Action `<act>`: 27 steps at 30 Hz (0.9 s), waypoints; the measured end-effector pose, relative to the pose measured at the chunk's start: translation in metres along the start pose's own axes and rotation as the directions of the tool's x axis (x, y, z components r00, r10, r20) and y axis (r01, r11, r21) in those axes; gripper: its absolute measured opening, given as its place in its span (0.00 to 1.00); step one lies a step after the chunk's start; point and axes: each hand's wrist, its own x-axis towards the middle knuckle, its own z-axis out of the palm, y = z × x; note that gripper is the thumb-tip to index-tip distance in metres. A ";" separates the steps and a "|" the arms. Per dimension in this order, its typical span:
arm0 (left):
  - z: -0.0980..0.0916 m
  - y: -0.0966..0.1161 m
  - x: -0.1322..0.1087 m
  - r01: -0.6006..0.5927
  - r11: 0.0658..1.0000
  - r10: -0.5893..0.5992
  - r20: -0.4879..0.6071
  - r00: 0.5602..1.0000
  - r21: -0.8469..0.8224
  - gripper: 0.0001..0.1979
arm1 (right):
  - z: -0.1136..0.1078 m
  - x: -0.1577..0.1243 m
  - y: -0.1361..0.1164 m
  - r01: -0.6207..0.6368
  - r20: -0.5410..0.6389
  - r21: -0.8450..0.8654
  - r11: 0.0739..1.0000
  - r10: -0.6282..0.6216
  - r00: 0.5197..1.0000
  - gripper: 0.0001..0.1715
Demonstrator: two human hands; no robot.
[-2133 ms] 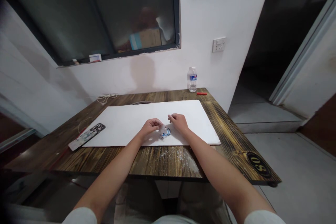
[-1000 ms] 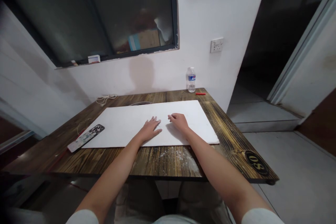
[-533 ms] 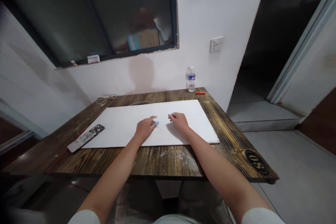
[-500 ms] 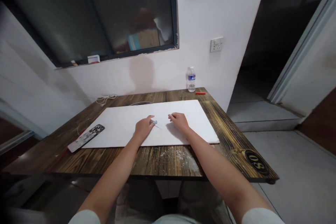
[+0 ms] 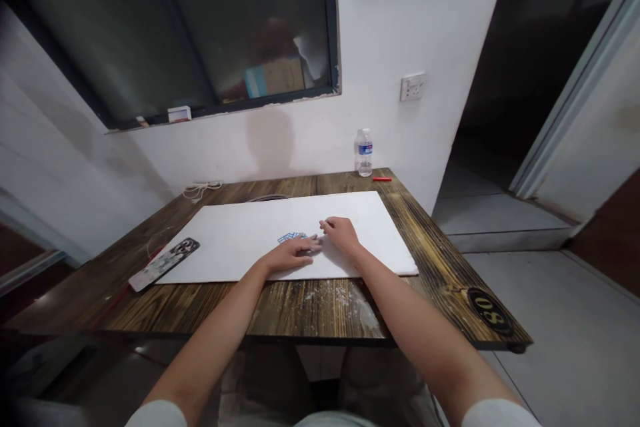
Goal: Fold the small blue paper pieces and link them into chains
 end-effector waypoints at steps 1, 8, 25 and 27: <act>0.001 0.002 0.000 -0.030 0.997 0.028 -0.019 0.999 -0.068 0.19 | 0.000 0.000 0.000 0.000 -0.001 -0.002 1.000 0.000 1.000 0.20; 0.001 -0.002 0.001 0.028 0.997 -0.050 -0.293 0.955 -0.078 0.18 | -0.001 0.001 0.001 0.003 0.003 -0.006 1.000 -0.003 1.000 0.19; -0.006 -0.012 -0.005 0.434 0.875 -0.347 -0.346 0.872 0.214 0.27 | 0.000 0.000 -0.001 -0.001 0.023 -0.013 1.000 0.001 1.000 0.19; -0.003 -0.008 -0.003 0.307 0.923 -0.265 -0.197 0.944 0.232 0.30 | 0.001 0.001 0.001 0.020 0.016 -0.066 0.998 -0.018 1.000 0.20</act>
